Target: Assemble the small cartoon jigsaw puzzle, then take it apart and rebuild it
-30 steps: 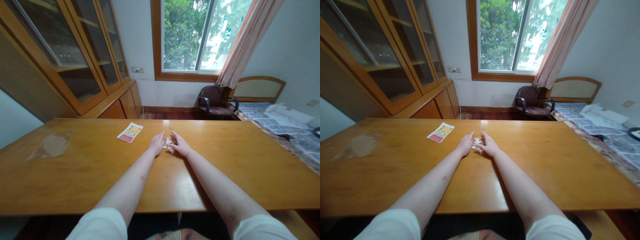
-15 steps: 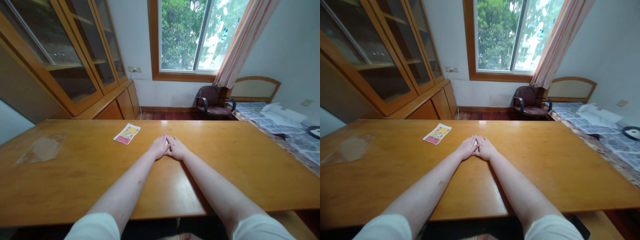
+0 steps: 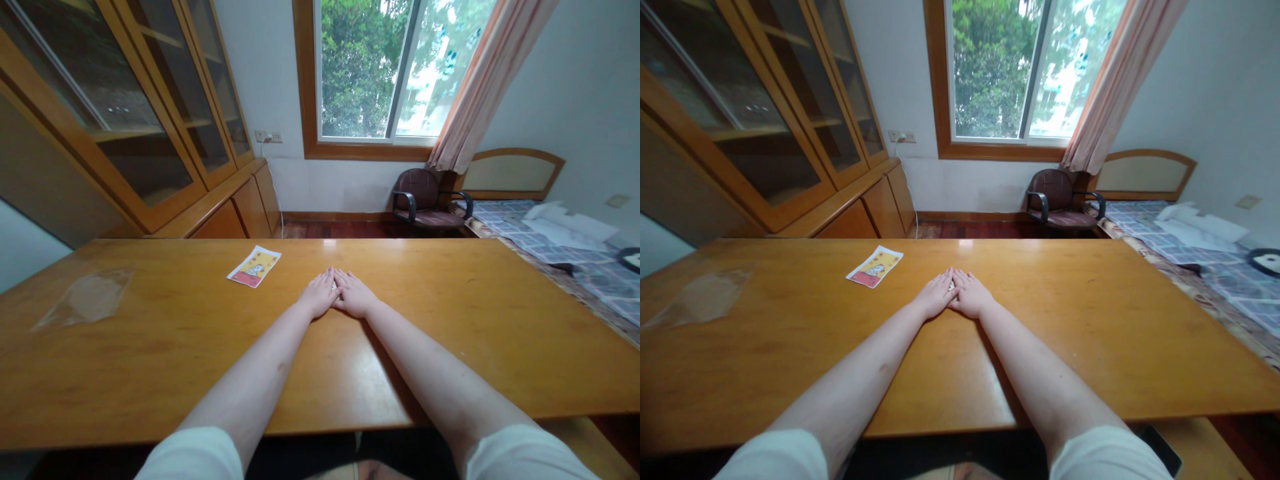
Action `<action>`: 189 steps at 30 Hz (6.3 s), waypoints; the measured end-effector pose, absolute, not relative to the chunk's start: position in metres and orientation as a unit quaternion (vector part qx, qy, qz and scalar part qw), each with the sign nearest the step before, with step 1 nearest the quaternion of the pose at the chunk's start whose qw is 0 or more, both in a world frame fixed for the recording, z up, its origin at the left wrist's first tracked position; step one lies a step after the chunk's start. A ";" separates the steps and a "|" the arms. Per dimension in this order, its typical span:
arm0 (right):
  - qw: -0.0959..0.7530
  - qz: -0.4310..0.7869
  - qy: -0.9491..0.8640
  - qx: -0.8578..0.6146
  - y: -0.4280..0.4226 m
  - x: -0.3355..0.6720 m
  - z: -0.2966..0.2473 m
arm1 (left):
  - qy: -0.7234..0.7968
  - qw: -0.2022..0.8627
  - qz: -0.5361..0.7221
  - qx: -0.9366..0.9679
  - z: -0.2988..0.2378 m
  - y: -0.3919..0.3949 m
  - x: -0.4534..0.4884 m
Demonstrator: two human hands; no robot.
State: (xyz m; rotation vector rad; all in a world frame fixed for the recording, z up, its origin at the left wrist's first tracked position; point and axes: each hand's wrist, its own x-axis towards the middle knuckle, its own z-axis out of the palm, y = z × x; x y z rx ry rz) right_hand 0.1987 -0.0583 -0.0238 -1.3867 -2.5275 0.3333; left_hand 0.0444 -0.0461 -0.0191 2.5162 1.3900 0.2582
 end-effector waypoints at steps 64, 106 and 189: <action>0.037 0.090 -0.702 -0.705 -0.050 0.232 -0.024 | 0.686 0.062 0.058 0.722 -0.018 -0.027 0.009; 0.292 0.209 -0.717 -0.598 -0.047 0.243 -0.014 | 0.510 0.193 0.262 0.796 -0.006 -0.028 -0.006; 0.250 0.178 -0.716 -0.627 -0.059 0.240 0.001 | 0.435 0.210 0.254 0.838 -0.001 -0.034 0.002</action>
